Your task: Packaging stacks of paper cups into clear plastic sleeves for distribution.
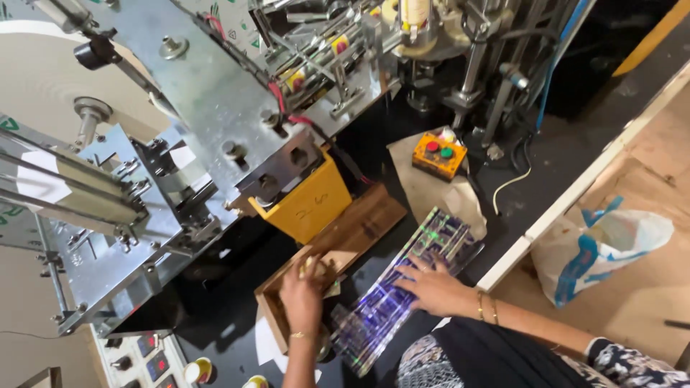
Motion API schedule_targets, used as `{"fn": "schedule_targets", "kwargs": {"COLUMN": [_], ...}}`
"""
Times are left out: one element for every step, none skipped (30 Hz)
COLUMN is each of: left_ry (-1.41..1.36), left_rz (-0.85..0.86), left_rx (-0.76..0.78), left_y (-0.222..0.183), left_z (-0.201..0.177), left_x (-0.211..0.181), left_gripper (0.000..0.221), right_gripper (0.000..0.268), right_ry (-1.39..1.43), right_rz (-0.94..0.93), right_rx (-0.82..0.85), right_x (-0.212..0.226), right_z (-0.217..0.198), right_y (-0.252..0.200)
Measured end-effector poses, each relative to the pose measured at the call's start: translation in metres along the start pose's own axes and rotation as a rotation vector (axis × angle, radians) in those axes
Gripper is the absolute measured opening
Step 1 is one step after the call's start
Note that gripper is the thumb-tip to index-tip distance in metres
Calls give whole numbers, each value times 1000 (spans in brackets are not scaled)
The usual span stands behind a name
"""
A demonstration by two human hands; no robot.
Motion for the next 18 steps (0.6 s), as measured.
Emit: {"fn": "schedule_targets", "kwargs": {"left_ry": [117,238,244,311,378,383,373,366,374,396,418,423,435,447,451,247,42,46], "left_rz": [25,48,41,16,-10,-20,-74,-125,-132,-138,-145,-150,-185,-214,-215,-211,-206,-213], "left_rx": [-4,-8,-16,-20,-23,-25,-60,-94,-95,-112,-129,-126,-152,-182,-182,-234,-284,-285], "left_y": [-1,-1,-3,-6,-10,-11,-11,-11,-9,-7,-4,0,4,12,18,22,26,49], "left_z": [-4,-11,-11,-12,-12,-15,-19,-26,-31,-38,-44,-43,-43,-42,-30,-18,-7,0], "left_x": [2,6,9,13,17,13,10,9,1,-6,-14,-25,-35,-44,-59,-76,-92,-136], "left_gripper": [46,44,44,41,39,39,35,32,32,31,31,31,34,37,37,42,48,48], "right_gripper": [65,64,64,61,59,59,59,58,58,57,56,56,56,56,56,53,51,51], "right_ry": [34,69,65,103,141,139,203,272,275,301,326,329,359,389,392,450,508,509], "right_rz": [-46,-96,-107,-121,-134,-144,-168,-191,-200,-169,-138,-141,-148,-154,-157,-131,-105,-109], "right_rx": [-9,-18,-18,-5,9,14,-31,-77,-73,-60,-47,-41,-79,-123,-123,-129,-134,-128], "right_x": [-3,-5,-10,-14,-18,-28,-37,-44,-51,-58,-66,-75,-83,-92,-99,-108,-116,-122], "right_z": [-3,-7,-15,-20,-26,-28,-33,-36,-46,-54,-62,-66,-73,-81,-85,-90,-94,-97], "right_y": [3,7,8,7,8,6,5,5,1,-4,-8,-13,-18,-20,-22,-25,-28,-30]}}
Point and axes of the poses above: each hand's wrist, its own y-axis towards the middle knuckle, its own z-axis out of the palm, x = y × z, the point moved 4 cm from there along y, towards the middle knuckle, and after that the axes turned 11 degrees about -x, right-handed, at the moved point
